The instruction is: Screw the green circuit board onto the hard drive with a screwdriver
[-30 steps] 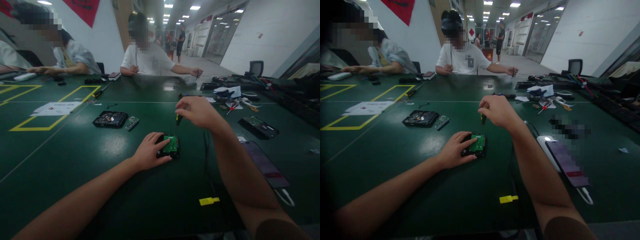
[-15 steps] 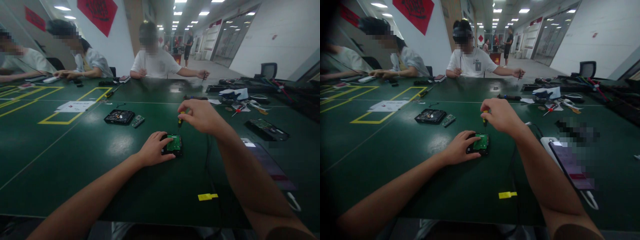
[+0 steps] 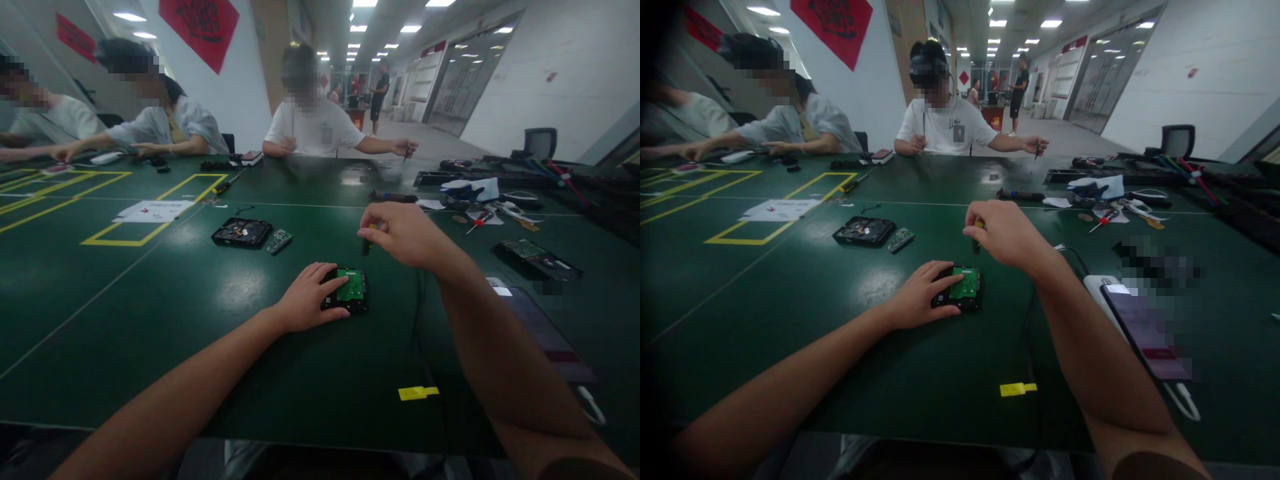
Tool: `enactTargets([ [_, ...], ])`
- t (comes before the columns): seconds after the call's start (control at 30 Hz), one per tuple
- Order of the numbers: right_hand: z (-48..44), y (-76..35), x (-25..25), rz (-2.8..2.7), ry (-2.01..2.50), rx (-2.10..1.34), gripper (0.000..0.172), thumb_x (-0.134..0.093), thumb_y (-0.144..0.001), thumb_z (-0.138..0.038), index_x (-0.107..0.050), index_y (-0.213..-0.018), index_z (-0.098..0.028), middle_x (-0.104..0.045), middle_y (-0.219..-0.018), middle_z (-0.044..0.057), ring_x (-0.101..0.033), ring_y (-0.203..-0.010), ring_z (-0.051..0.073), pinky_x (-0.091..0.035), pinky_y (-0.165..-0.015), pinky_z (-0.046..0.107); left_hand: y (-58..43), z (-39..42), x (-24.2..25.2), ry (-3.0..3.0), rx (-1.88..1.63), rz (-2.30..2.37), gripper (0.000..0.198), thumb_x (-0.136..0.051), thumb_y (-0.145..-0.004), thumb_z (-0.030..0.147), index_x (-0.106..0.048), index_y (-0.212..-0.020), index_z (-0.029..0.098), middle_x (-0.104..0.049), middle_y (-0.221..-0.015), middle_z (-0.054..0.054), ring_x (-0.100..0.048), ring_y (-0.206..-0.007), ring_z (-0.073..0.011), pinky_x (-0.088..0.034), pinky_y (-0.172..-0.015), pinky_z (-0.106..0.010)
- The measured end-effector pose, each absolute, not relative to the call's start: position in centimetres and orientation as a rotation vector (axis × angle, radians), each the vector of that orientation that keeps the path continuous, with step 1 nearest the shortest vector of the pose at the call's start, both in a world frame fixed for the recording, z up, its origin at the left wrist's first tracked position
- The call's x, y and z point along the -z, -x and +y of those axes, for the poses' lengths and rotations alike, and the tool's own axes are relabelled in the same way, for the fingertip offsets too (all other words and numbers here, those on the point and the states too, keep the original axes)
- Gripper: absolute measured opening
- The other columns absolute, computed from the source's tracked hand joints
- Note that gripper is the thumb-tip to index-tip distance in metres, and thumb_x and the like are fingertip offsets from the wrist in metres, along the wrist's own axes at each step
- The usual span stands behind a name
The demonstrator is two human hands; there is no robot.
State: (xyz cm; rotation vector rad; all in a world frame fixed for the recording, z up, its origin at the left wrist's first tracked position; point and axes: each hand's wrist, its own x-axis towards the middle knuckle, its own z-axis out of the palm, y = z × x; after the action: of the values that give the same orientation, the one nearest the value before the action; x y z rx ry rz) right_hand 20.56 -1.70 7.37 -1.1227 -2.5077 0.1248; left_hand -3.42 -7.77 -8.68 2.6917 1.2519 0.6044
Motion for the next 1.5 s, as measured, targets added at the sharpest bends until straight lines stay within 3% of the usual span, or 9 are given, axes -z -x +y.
enactTargets([
  [0.23,-1.8,-20.6,-7.3,-2.600,1.107,-0.098,0.025,-0.056,-0.094,-0.020,-0.074,-0.111,-0.018,-0.078,-0.113,0.010,-0.070,-0.099,0.025,-0.047,-0.087,0.034,3.3,-7.9,8.6,-2.702,-0.599,1.259,0.076,-0.068,-0.094,0.068,-0.053,-0.156,0.027,-0.043,-0.163,-0.015,-0.043,-0.147,-0.0403,-0.037,-0.122,-0.062],
  [0.67,-1.6,-21.2,-7.2,-2.642,1.098,-0.119,0.028,-0.056,-0.084,-0.007,-0.070,-0.105,-0.019,-0.077,-0.102,0.008,-0.067,-0.085,0.022,-0.045,-0.079,0.032,2.0,-8.2,6.9,-2.708,-0.458,1.338,0.073,-0.070,-0.091,0.058,-0.050,-0.153,0.025,-0.047,-0.155,-0.016,-0.047,-0.142,-0.0403,-0.041,-0.119,-0.059],
  [0.87,-1.2,-21.7,-7.0,-2.661,1.012,-0.181,0.028,-0.059,-0.081,-0.005,-0.070,-0.102,-0.021,-0.077,-0.102,0.005,-0.069,-0.090,0.022,-0.047,-0.082,0.031,1.0,-8.3,6.5,-2.737,-0.381,1.385,0.082,-0.063,-0.091,0.076,-0.051,-0.150,0.020,-0.050,-0.150,-0.020,-0.049,-0.140,-0.0430,-0.039,-0.119,-0.063],
  [1.0,-1.3,-21.4,-6.8,-2.627,1.068,-0.127,0.023,-0.062,-0.088,-0.010,-0.070,-0.107,-0.021,-0.078,-0.105,0.007,-0.071,-0.092,0.023,-0.047,-0.084,0.033,1.2,-8.4,7.5,-2.730,-0.478,1.384,0.087,-0.061,-0.090,0.080,-0.048,-0.152,0.020,-0.048,-0.153,-0.020,-0.046,-0.142,-0.0432,-0.033,-0.123,-0.065],
  [1.13,-1.7,-20.6,-6.6,-2.588,1.262,0.008,0.017,-0.069,-0.093,-0.026,-0.070,-0.109,-0.019,-0.079,-0.103,0.012,-0.072,-0.093,0.029,-0.047,-0.080,0.037,1.8,-8.3,7.9,-2.688,-0.544,1.363,0.081,-0.063,-0.092,0.076,-0.049,-0.153,0.024,-0.048,-0.154,-0.017,-0.044,-0.145,-0.0421,-0.031,-0.124,-0.065],
  [1.33,-1.9,-20.2,-6.4,-2.527,1.474,0.186,0.038,-0.065,-0.097,-0.054,-0.073,-0.108,-0.018,-0.078,-0.097,0.017,-0.071,-0.083,0.032,-0.045,-0.068,0.038,2.2,-8.2,7.7,-2.673,-0.569,1.313,0.076,-0.067,-0.093,0.069,-0.050,-0.153,0.024,-0.048,-0.156,-0.017,-0.046,-0.144,-0.0395,-0.035,-0.123,-0.061],
  [1.5,-1.9,-20.2,-6.6,-2.552,1.387,0.070,0.035,-0.064,-0.099,-0.052,-0.077,-0.104,-0.019,-0.080,-0.099,0.014,-0.073,-0.091,0.030,-0.049,-0.077,0.038,2.3,-8.1,8.0,-2.667,-0.600,1.304,0.078,-0.069,-0.092,0.068,-0.048,-0.155,0.027,-0.048,-0.156,-0.016,-0.047,-0.143,-0.0393,-0.034,-0.123,-0.062],
])
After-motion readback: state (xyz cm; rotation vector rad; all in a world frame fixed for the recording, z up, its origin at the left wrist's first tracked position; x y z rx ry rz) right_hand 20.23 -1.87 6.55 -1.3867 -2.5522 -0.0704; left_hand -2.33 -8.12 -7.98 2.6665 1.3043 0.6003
